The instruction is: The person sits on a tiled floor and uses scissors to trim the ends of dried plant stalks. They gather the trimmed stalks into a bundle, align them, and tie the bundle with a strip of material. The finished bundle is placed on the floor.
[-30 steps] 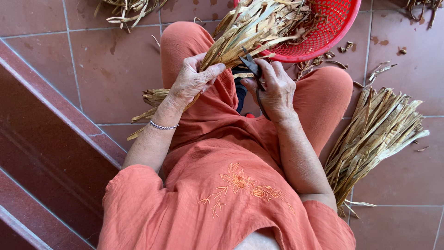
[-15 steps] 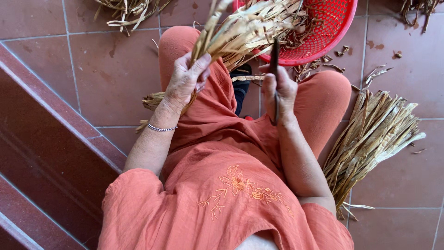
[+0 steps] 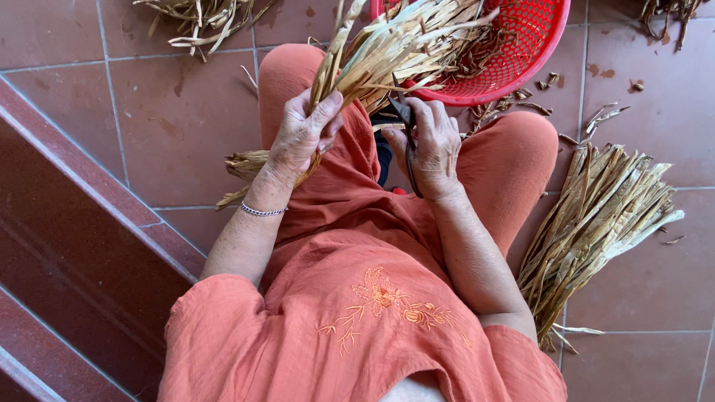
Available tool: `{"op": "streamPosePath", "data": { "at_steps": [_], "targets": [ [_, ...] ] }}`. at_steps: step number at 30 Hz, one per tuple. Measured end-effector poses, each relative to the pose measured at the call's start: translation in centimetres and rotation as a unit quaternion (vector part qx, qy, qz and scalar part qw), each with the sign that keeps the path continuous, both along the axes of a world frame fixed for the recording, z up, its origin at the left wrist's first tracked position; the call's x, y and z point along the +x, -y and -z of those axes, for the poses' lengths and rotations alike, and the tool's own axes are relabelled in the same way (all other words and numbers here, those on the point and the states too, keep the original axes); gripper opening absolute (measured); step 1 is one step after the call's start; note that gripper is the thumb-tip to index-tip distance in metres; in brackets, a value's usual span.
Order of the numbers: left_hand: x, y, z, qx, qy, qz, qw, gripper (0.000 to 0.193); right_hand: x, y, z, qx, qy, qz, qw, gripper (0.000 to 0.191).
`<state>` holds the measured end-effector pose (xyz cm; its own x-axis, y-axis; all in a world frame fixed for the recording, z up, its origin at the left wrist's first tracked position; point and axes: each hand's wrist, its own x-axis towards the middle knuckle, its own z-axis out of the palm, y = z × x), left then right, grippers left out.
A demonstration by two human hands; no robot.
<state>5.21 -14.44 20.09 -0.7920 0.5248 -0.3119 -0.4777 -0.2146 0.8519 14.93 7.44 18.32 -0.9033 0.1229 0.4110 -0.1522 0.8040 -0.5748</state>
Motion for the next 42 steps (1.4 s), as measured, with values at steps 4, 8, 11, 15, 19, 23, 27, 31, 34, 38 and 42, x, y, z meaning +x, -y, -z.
{"op": "streamPosePath", "data": {
  "at_steps": [4, 8, 11, 15, 19, 23, 27, 31, 34, 38, 42],
  "targets": [
    [0.4, -0.4, -0.4, -0.009, -0.011, 0.017, 1.000, 0.022, -0.1, 0.3, -0.2, 0.024, -0.015, 0.000, 1.000, 0.051],
    [0.5, -0.8, -0.7, -0.022, -0.009, 0.024, 0.999, 0.023, -0.3, 0.6, 0.2, 0.008, -0.004, 0.008, 1.000, 0.048],
    [0.5, -0.6, -0.9, -0.038, -0.007, 0.029, 0.999, 0.022, 0.0, 0.9, 0.5, -0.034, -0.013, -0.019, 0.999, 0.036],
    [0.4, -0.2, -0.9, -0.021, -0.009, 0.029, 0.999, 0.021, 0.6, 1.5, 0.1, -0.074, 0.010, -0.030, 0.997, 0.034],
    [0.3, 0.0, -0.6, -0.013, -0.008, 0.029, 0.999, 0.018, 0.3, 1.6, -0.6, -0.072, 0.008, -0.039, 0.997, 0.042],
    [0.2, -0.1, -0.6, -0.012, -0.004, 0.025, 1.000, 0.018, -0.2, 1.5, -0.8, -0.002, -0.049, -0.041, 0.998, 0.054],
    [0.4, -0.3, -0.6, -0.026, -0.008, 0.031, 0.999, 0.020, -0.1, 1.6, 0.4, -0.010, 0.002, -0.032, 0.999, 0.044],
    [0.4, -0.3, -0.5, -0.028, -0.011, 0.036, 0.999, 0.020, 0.4, 1.3, 1.8, -0.075, 0.050, -0.022, 0.996, 0.035],
    [0.0, 0.3, -0.4, -0.006, -0.013, 0.031, 0.999, 0.021, 0.8, 0.9, 2.1, -0.263, 0.082, 0.001, 0.961, 0.050],
    [-0.5, 2.2, -0.7, 0.024, -0.027, 0.009, 0.999, 0.020, 1.1, -0.1, 1.6, -0.525, 0.080, 0.077, 0.844, 0.072],
    [-0.6, 3.8, -1.2, 0.033, -0.032, -0.010, 0.999, 0.022, 0.4, -1.6, 1.0, -0.605, 0.100, 0.032, 0.789, 0.081]
  ]
}}
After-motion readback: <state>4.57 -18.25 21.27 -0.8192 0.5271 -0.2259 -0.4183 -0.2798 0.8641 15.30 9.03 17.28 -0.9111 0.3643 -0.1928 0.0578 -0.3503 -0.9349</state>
